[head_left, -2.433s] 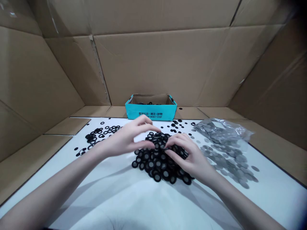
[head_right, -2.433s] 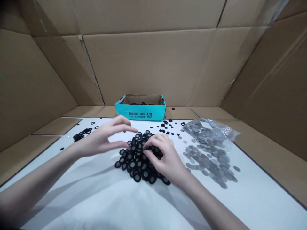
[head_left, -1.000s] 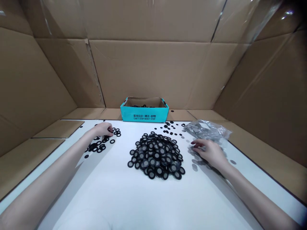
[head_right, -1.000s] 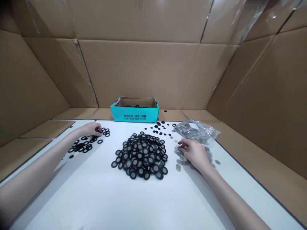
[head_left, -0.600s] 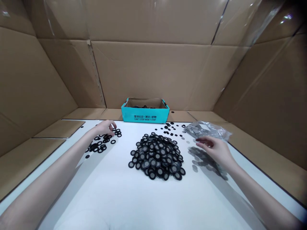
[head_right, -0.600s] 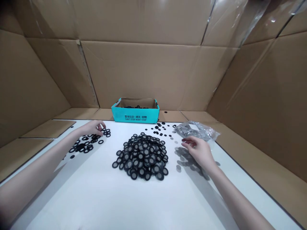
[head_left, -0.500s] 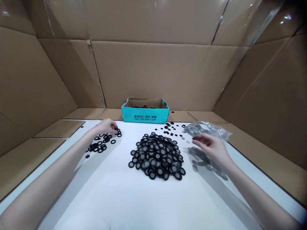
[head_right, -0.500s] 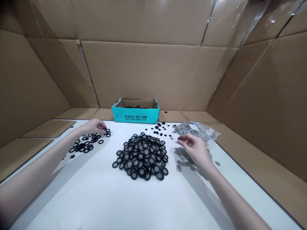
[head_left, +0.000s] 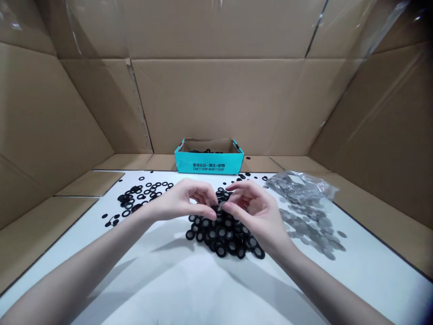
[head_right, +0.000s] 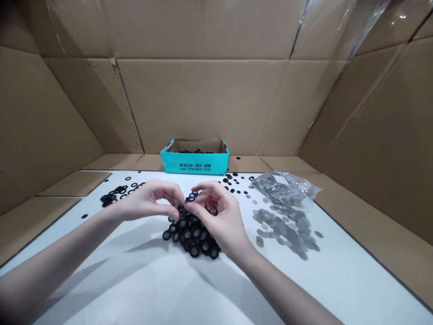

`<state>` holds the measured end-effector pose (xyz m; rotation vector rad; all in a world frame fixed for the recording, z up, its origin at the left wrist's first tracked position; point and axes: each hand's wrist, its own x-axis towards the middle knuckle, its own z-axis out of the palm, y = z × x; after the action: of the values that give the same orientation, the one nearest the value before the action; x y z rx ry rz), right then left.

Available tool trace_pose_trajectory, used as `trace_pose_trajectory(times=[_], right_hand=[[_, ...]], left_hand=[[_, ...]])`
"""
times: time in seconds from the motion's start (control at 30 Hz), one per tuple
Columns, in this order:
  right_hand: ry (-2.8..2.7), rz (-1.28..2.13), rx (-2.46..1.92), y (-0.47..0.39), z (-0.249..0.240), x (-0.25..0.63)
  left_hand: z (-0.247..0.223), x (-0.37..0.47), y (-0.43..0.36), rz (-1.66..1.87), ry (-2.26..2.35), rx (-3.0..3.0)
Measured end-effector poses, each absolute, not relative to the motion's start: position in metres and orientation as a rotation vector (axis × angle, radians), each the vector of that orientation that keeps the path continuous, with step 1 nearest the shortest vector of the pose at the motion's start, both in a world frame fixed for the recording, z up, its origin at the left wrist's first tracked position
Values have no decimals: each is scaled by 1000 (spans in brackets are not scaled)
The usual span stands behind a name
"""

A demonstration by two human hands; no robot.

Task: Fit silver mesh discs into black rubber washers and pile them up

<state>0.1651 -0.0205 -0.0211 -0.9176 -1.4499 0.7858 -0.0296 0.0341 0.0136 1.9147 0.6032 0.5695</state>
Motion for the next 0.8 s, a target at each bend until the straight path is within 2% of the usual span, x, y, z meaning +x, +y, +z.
trace_pose_trajectory(times=[0.47, 0.8], right_hand=[[-1502, 606, -990, -20, -38, 167], [-1725, 401, -904, -19, -48, 177]], left_hand=[[-1, -19, 31, 580, 551, 1688], [-2, -15, 27, 662, 614, 1880]])
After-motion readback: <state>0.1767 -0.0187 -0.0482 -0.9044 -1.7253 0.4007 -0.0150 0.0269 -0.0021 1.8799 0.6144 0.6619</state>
